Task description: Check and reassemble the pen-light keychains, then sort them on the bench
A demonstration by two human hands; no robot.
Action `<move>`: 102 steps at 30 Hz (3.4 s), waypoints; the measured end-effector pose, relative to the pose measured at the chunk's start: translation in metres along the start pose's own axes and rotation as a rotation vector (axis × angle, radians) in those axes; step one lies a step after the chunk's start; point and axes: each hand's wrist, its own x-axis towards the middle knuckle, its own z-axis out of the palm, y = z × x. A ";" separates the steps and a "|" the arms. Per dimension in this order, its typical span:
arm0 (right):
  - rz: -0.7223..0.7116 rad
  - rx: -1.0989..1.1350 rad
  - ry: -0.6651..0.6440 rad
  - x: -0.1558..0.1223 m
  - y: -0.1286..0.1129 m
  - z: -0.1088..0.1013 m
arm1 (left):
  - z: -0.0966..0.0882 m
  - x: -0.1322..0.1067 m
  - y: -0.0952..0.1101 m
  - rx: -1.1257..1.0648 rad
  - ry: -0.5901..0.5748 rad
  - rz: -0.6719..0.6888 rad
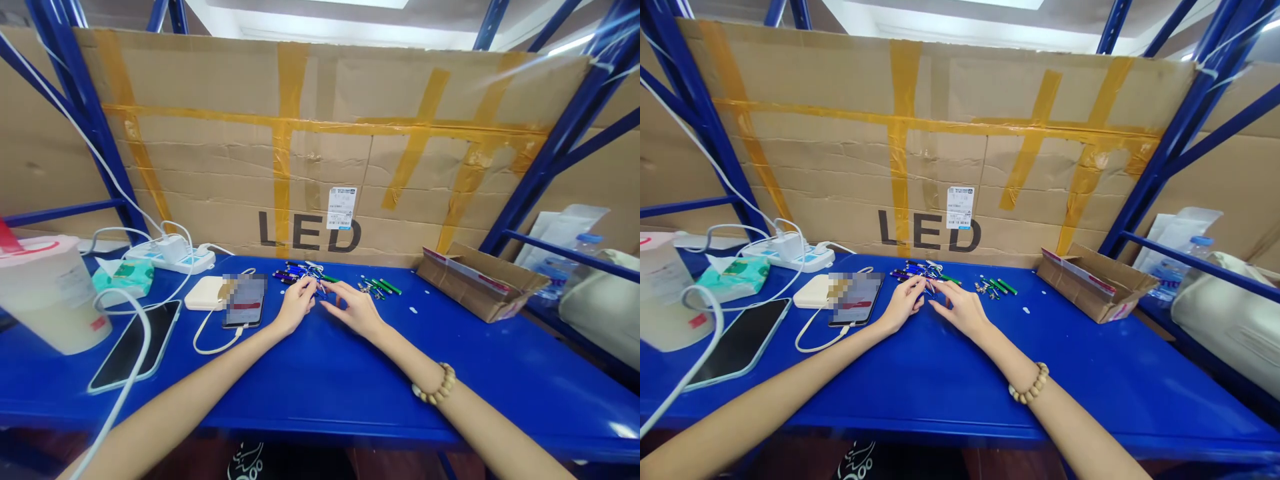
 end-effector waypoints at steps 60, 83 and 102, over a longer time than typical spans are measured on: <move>-0.007 -0.025 -0.143 0.000 0.005 0.003 | 0.001 -0.001 -0.004 0.244 0.006 0.092; -0.036 -0.025 -0.162 0.001 0.010 0.007 | 0.000 0.000 -0.006 0.236 0.018 0.098; 0.073 0.226 0.057 0.003 0.014 0.009 | -0.004 0.003 -0.012 0.325 0.074 0.102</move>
